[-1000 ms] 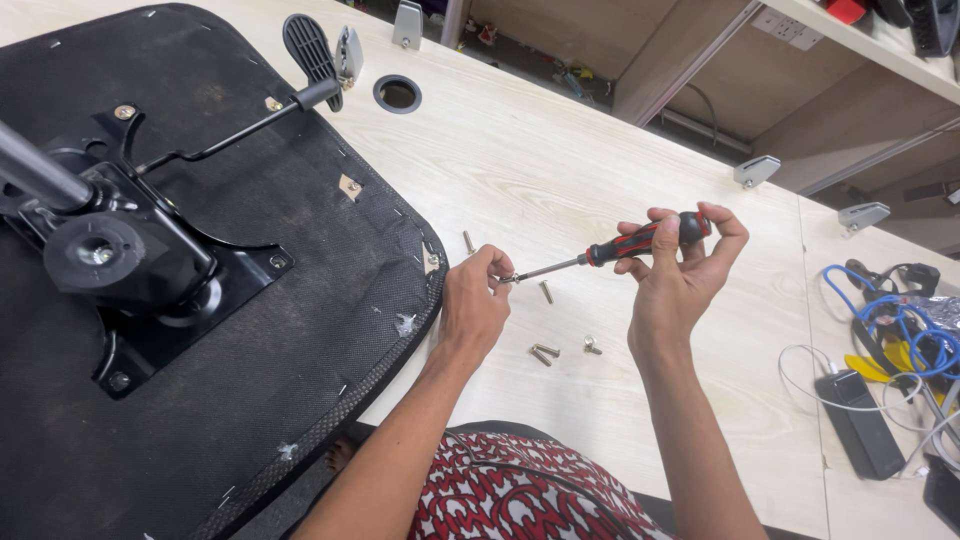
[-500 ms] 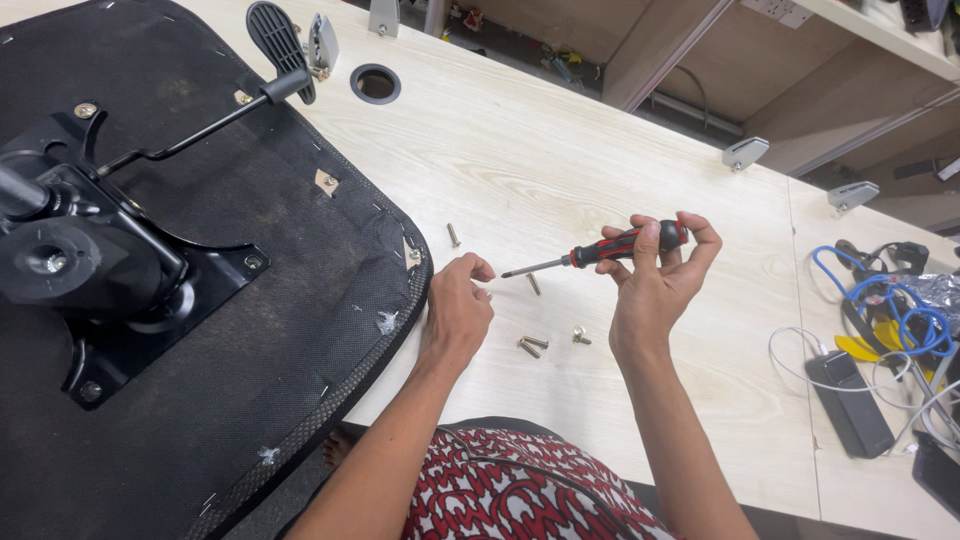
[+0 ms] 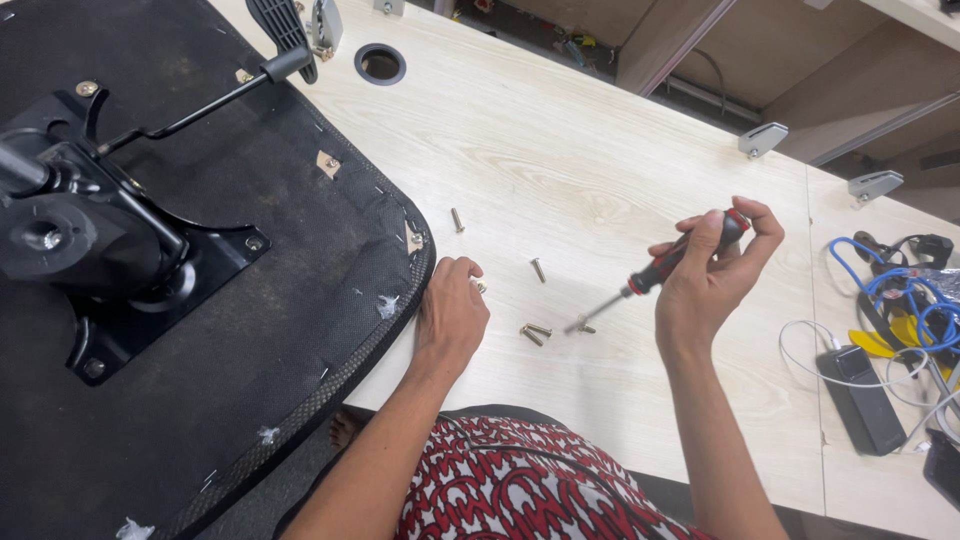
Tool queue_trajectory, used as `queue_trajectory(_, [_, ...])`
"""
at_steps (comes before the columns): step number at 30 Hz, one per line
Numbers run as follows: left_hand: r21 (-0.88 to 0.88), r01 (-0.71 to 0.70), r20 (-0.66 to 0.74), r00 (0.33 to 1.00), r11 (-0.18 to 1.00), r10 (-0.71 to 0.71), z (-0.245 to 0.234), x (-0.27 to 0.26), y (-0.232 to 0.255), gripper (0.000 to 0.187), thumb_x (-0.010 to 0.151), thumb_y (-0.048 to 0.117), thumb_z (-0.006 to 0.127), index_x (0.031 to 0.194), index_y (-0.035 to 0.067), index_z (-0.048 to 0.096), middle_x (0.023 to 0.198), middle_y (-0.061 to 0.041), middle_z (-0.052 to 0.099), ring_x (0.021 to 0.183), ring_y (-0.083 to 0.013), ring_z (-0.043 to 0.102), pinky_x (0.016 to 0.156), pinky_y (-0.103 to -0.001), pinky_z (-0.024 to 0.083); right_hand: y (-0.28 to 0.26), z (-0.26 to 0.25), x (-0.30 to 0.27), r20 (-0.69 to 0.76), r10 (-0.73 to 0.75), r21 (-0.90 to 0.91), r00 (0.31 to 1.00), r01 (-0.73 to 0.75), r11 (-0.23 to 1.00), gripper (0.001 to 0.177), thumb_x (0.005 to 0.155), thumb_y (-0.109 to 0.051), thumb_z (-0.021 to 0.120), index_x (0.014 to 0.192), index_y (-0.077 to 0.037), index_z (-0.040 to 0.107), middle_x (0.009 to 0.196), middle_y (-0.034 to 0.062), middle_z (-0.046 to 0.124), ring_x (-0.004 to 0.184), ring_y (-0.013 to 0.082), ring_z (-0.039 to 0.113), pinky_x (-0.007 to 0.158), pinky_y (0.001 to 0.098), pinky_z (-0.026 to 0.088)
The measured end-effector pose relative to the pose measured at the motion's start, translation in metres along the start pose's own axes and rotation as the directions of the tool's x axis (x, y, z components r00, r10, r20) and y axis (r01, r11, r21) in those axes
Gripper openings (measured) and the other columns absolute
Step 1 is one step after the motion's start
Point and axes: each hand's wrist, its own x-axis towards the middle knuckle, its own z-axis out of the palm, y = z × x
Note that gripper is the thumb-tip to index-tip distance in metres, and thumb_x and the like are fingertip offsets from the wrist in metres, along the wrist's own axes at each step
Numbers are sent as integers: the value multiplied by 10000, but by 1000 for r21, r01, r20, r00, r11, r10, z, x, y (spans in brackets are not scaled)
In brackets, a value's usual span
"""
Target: The person uses a screwdriver to loosen and remove screws from the underside of an office chair seat. The screws are placed on the table as they are removed.
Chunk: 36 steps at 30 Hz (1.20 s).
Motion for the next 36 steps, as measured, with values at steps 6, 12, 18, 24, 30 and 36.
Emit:
queue_trajectory(6, [88,101,61,992,991,-106,9,-10,-2,341,863,144,738,1132,-15,603,1133,-169,567,997,-319,652,855,-406,552,1,7,-4,62,341,-240,938,-318,917,153,1009,-198,666,1109,-89,626,598,-13,483,433,69,448,379,240,309])
queue_trajectory(12, [208,81,32,995,975,-90,16,-16,-11,215,904,165,717,1085,55,684,1122,-112,620,1051,-295,651,895,-423,525,0,20,-25,314,554,-427,771,-406,808,168,903,-202,722,1018,-80,709,542,-37,464,394,69,415,355,255,298])
queue_trajectory(18, [246,138,39,988,959,-152,18,-20,-7,222,937,209,700,1095,54,687,1117,-105,632,981,-276,678,866,-409,551,-9,23,-42,422,634,-501,648,-416,759,209,902,-262,731,1031,-98,719,542,-36,488,410,76,402,379,242,301])
queue_trajectory(24, [279,223,30,970,934,-241,17,-17,1,330,911,345,730,1060,51,706,1108,-127,635,945,-269,695,811,-407,571,-14,19,-51,449,657,-555,606,-387,736,234,901,-315,720,1049,-134,721,535,-38,504,411,74,418,382,253,315])
queue_trajectory(30, [310,198,1,978,930,-209,19,-17,1,276,917,283,715,1033,33,731,1083,-150,661,917,-276,711,773,-396,591,-14,17,-56,461,697,-606,549,-379,699,247,894,-337,717,1059,-154,723,535,-31,519,410,92,406,385,263,296])
queue_trajectory(36, [189,302,9,951,934,-309,13,-19,5,304,946,309,661,1043,32,737,1055,-149,694,914,-268,720,780,-402,590,-15,16,-62,488,690,-600,535,-369,710,270,888,-348,725,1085,-162,726,550,-48,507,430,77,429,398,262,316])
